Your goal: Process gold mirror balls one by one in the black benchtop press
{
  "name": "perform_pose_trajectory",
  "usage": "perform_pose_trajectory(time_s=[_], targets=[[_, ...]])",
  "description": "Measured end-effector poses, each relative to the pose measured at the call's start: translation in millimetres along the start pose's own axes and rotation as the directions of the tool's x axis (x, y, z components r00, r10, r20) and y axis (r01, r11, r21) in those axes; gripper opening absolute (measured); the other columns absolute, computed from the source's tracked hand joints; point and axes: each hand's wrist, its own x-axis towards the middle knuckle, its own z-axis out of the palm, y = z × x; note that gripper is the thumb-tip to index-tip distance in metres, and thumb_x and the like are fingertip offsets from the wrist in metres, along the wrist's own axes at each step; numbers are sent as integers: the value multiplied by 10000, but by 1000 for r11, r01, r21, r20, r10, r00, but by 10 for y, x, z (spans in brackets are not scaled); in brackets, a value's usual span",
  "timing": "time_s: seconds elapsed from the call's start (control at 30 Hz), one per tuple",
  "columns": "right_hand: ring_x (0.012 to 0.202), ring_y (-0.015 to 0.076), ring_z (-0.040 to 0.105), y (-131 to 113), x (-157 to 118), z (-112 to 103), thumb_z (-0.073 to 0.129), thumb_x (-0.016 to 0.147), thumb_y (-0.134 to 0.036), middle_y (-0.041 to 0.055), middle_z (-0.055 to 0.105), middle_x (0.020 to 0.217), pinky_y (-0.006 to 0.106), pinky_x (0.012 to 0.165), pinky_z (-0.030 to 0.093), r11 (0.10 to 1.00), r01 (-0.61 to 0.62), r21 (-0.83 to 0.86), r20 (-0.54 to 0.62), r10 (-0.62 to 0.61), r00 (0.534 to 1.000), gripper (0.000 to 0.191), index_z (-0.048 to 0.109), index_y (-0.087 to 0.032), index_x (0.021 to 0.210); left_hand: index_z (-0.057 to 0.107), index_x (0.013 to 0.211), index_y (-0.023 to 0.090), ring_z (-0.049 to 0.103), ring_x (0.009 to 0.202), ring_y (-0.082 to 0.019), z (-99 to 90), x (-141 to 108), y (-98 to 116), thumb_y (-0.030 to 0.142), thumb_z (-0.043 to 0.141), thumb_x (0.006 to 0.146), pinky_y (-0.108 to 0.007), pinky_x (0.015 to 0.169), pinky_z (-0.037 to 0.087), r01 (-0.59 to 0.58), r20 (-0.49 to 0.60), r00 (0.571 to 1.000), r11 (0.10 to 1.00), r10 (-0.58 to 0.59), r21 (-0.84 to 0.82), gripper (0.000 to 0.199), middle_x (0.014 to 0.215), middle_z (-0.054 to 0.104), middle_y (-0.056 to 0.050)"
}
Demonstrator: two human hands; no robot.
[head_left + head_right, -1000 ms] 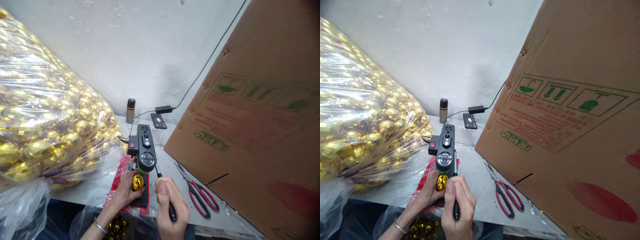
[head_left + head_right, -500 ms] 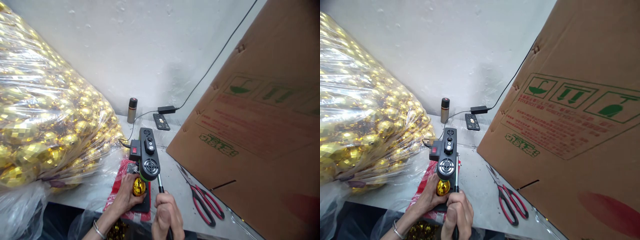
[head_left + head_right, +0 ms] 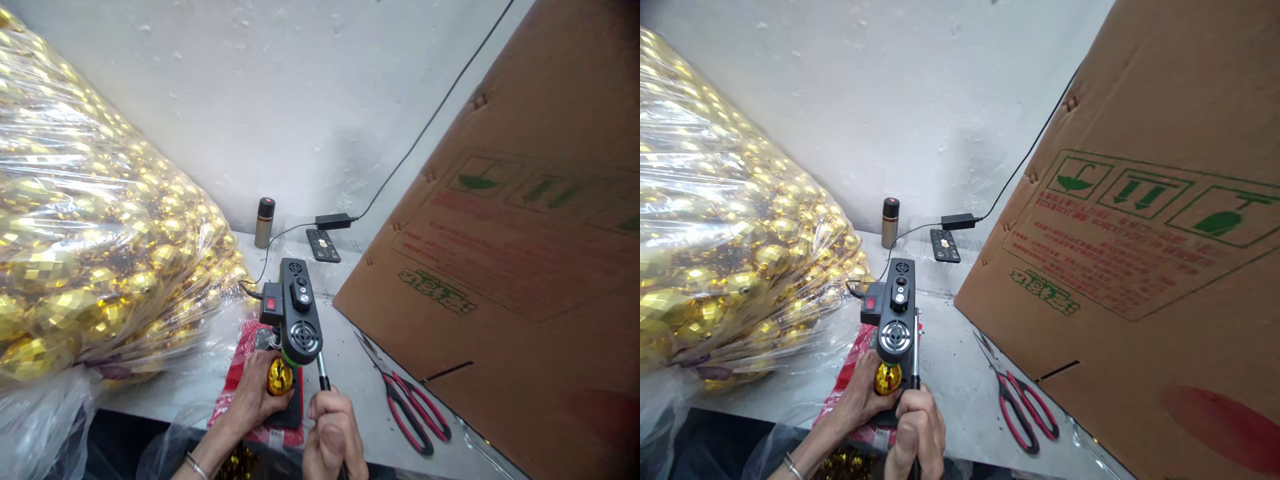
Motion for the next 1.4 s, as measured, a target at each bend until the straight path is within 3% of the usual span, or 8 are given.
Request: perform_pose_trajectory(time_s=[0.43,1.07,1.13,1.3,1.4], targets=[[567,100,488,44,-62,-23,407,1076,-192,-56,515,665,284,666,425,999,-9,35,9,8,1000,371,471,-229,713,671,1091,201,638,1005,-337,9,-3,-3,258,803,711,-485,908,537,-5,0,1000,999,5,38,406,1056,700,-97],[576,97,551,145,-153,26,402,1083,-207,-58,509,670,308,764,480,997,-9,79,-66,14,998,409,464,-220,679,701,1066,205,666,960,-345,1,17,41,265,823,671,-492,877,554,-9,-18,1000,998,10,57,418,997,712,-94],[576,95,554,159,-182,38,396,1085,-202,-57,505,673,316,789,491,998,15,60,-63,-12,998,411,463,-219,680,699,1070,208,666,961,-343,1,21,39,264,826,669,-490,875,556,-3,-18,1000,998,4,56,425,1002,714,-93],[585,98,523,221,-324,102,335,1092,-166,-43,474,714,285,639,475,998,42,51,-69,-39,997,393,436,-219,717,692,1086,201,663,962,-337,29,16,3,284,835,666,-492,877,557,-19,-30,999,999,20,51,451,1030,720,-103],[609,102,543,344,-414,76,298,1110,-192,-43,502,727,312,725,515,998,56,28,-46,-55,997,406,446,-225,733,691,1079,200,665,962,-331,18,2,-6,331,846,687,-485,877,559,-18,-28,999,999,19,41,441,1031,716,-100]])
